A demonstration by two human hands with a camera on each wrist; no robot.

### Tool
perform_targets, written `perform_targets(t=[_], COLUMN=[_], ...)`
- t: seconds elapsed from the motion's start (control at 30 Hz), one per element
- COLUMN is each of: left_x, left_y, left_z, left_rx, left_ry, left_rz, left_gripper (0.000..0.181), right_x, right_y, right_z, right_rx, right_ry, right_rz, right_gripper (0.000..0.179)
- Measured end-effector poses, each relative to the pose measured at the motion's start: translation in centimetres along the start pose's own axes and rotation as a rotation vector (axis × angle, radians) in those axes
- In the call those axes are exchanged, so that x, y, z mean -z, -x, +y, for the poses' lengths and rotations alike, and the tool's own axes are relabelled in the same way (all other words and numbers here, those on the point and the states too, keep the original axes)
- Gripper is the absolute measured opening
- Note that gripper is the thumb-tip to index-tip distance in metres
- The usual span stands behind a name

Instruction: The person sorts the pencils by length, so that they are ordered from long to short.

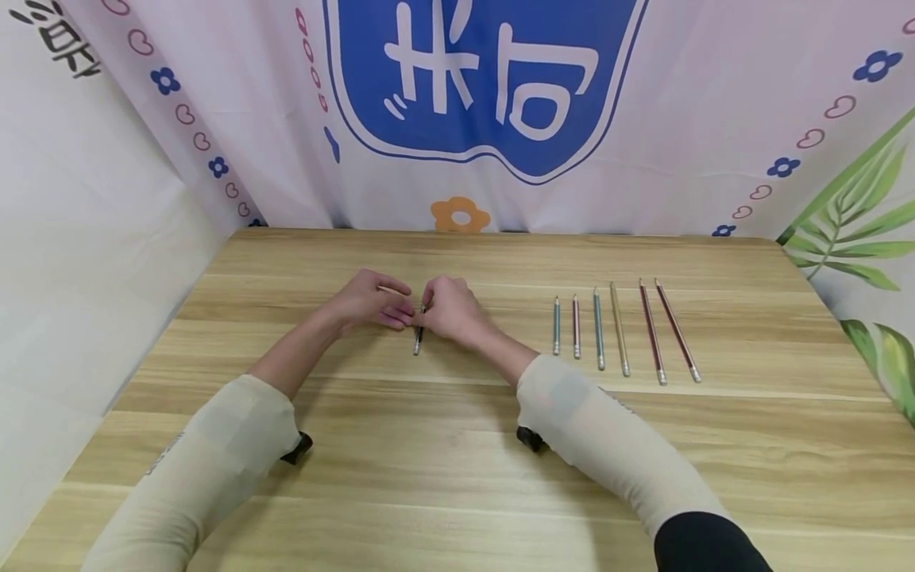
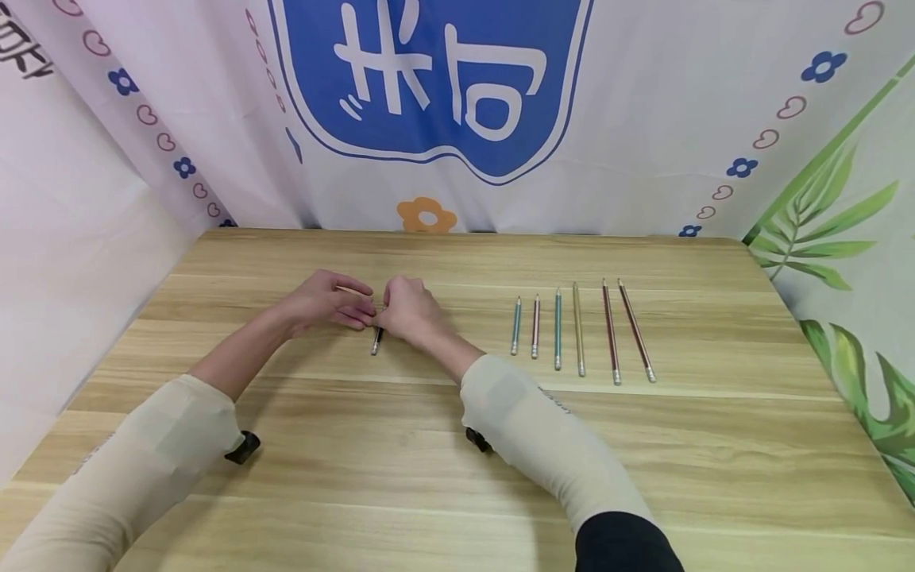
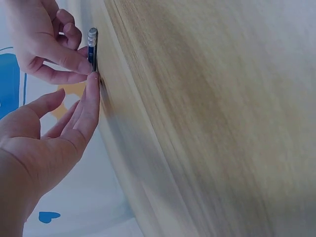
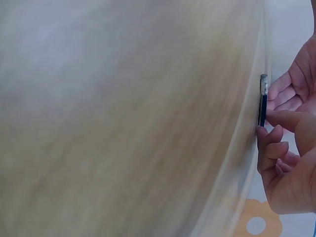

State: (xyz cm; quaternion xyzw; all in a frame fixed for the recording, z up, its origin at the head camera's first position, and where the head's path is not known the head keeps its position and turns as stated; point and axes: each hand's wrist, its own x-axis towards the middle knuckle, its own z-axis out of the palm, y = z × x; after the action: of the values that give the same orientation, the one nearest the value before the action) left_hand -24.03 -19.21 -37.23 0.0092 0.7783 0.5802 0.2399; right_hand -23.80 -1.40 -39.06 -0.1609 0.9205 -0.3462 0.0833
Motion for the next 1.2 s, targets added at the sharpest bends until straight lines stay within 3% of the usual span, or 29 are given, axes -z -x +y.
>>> perform_targets(t=[0.37, 0.67, 0.77, 0.97, 1.07, 1.2], left_x=[-0.5, -0.6, -0.6, -0.8, -0.9, -1.0], left_y=[0.2, 0.3, 0.2, 0.0, -0.1, -0.3], left_z=[0.2, 0.5, 0.6, 0.5, 0.4, 0.5], left_rx=[0.014, 0.015, 0.016, 0.017, 0.014, 0.01], left_ry=[-0.015, -0.015, -0.012, -0.003, -0.004, -0.004], left_rz=[-0.019, -0.026, -0.022, -0.013, -0.012, -0.014], left_gripper=[0.042, 0.043, 0.042, 0.041, 0.041, 0.041], right_x=[0.3, 0.5, 0.7, 1.2, 1.5, 2.0], right_y=[0.3, 0.4, 0.5, 0.9, 1.1, 1.5], right_z=[-0.1, -0.2, 0.0, 0.4, 0.6, 0.9], right_rx=[-0.041, -0.052, -0.04, -0.027, -0.037, -0.084], right_ry=[0.066, 0.02, 0.017, 0.044, -0.015, -0.209], right_rz=[-0.021, -0.03, -0.018, 0.009, 0.009, -0.032], right_gripper=[0.021, 0.053, 0.046, 0.015, 0.01, 0.012])
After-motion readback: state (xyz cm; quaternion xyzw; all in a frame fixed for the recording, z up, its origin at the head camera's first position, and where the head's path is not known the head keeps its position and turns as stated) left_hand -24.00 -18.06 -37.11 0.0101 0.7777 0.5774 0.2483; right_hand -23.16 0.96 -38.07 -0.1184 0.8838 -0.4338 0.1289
